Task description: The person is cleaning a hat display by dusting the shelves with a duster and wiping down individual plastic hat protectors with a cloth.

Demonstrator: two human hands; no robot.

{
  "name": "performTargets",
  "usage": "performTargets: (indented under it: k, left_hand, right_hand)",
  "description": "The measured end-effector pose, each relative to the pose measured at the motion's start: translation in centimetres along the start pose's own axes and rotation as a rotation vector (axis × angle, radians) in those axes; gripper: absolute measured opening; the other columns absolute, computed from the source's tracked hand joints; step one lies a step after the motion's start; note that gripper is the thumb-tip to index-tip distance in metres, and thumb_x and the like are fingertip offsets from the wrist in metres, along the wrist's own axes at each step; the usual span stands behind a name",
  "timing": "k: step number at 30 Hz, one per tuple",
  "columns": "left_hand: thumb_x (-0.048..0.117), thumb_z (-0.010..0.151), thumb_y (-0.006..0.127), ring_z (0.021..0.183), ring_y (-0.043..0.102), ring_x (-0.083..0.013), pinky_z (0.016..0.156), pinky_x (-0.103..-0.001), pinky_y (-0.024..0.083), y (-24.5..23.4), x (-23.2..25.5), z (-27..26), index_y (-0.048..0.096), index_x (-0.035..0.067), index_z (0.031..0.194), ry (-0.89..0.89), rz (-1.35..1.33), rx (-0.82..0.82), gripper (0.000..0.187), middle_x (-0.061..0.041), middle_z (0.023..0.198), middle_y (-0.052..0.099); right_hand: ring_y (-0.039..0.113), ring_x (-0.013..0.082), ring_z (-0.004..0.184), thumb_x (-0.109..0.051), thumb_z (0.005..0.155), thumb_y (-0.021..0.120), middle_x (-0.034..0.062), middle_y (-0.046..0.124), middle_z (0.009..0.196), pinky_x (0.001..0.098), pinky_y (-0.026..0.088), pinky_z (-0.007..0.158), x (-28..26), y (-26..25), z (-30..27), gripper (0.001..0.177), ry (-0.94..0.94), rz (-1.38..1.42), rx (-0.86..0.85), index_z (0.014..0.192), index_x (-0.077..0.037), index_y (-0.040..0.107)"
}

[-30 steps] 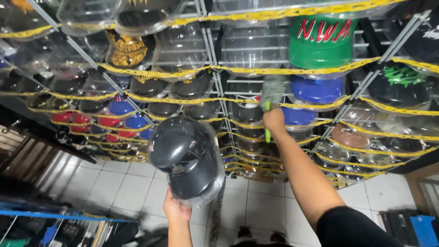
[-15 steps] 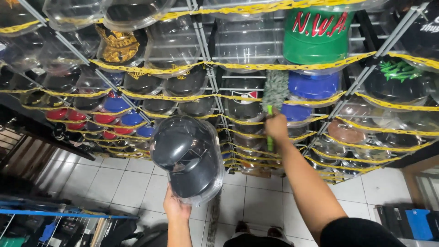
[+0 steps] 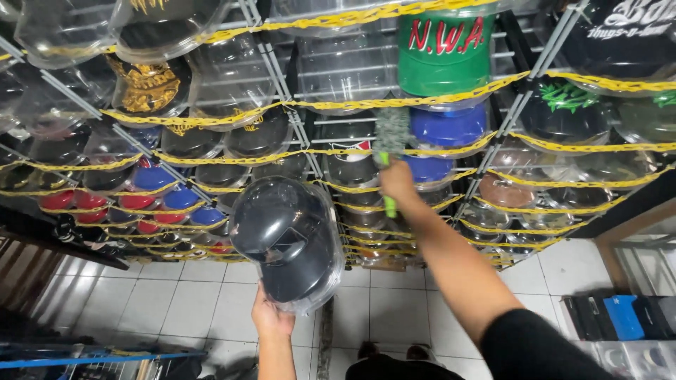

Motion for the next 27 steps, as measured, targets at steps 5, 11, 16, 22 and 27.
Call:
performTargets:
  k: [5,11,16,22,27]
  left_hand:
    - [0.029,0.109,0.042,0.122,0.060,-0.0286,0.111,-0.046,0.047,0.5,-0.7,-0.7,0.060,0.007,0.136,-0.044,-0.001,0.001,0.039,-0.013,0.133,0.065]
    - [0.027,0.109,0.037,0.131,0.056,-0.0288,0.117,-0.046,0.042,2.7,-0.4,-1.2,0.056,0.009,0.140,-0.039,0.009,-0.059,0.040,-0.014,0.140,0.061]
    - [0.028,0.107,0.046,0.125,0.060,-0.0292,0.112,-0.045,0.046,3.0,-2.8,4.8,0.062,0.008,0.134,-0.013,-0.043,-0.179,0.038,-0.015,0.136,0.064]
    - [0.023,0.104,0.054,0.102,0.066,-0.0274,0.094,-0.043,0.054,7.1,-4.5,9.2,0.066,0.006,0.119,0.059,0.023,-0.259,0.026,-0.013,0.110,0.071]
    - [0.025,0.097,0.061,0.118,0.064,-0.0281,0.107,-0.043,0.050,11.0,-4.3,7.9,0.060,0.002,0.135,0.045,0.175,-0.197,0.045,-0.016,0.128,0.069]
  right_hand:
    - [0.071,0.0253,0.065,0.000,0.082,0.056,0.0097,0.071,0.068,0.0336,0.058,0.066,-0.7,14.3,5.8,0.025,-0.329,-0.758,-0.374,0.063,-0.005,0.071]
    - [0.066,0.0416,0.082,-0.001,0.092,0.045,0.0243,0.067,0.100,0.0518,0.050,0.060,-6.5,6.7,-7.9,0.046,-0.252,-0.785,-0.436,0.137,0.000,0.053]
    - [0.067,0.0368,0.073,-0.004,0.083,0.058,0.0201,0.070,0.079,0.0489,0.051,0.061,-1.4,-0.7,-17.6,0.058,-0.384,-0.898,-0.356,0.140,-0.003,0.047]
    - [0.068,0.0490,0.092,-0.032,0.103,0.043,0.0189,0.074,0.107,0.0552,0.051,0.076,20.4,-10.8,-19.6,0.049,0.014,-0.771,-0.051,0.151,-0.036,0.043]
    - [0.068,0.0490,0.103,-0.042,0.101,0.046,0.0183,0.077,0.113,0.0492,0.052,0.089,27.7,-16.2,-25.0,0.043,0.124,-0.575,0.164,0.138,-0.022,0.058]
Point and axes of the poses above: each hand's wrist, its own z-axis towards the middle knuckle, its own y-axis out of the palm, x = y × z, the point moved 7 cm from there along z, towards the middle knuckle
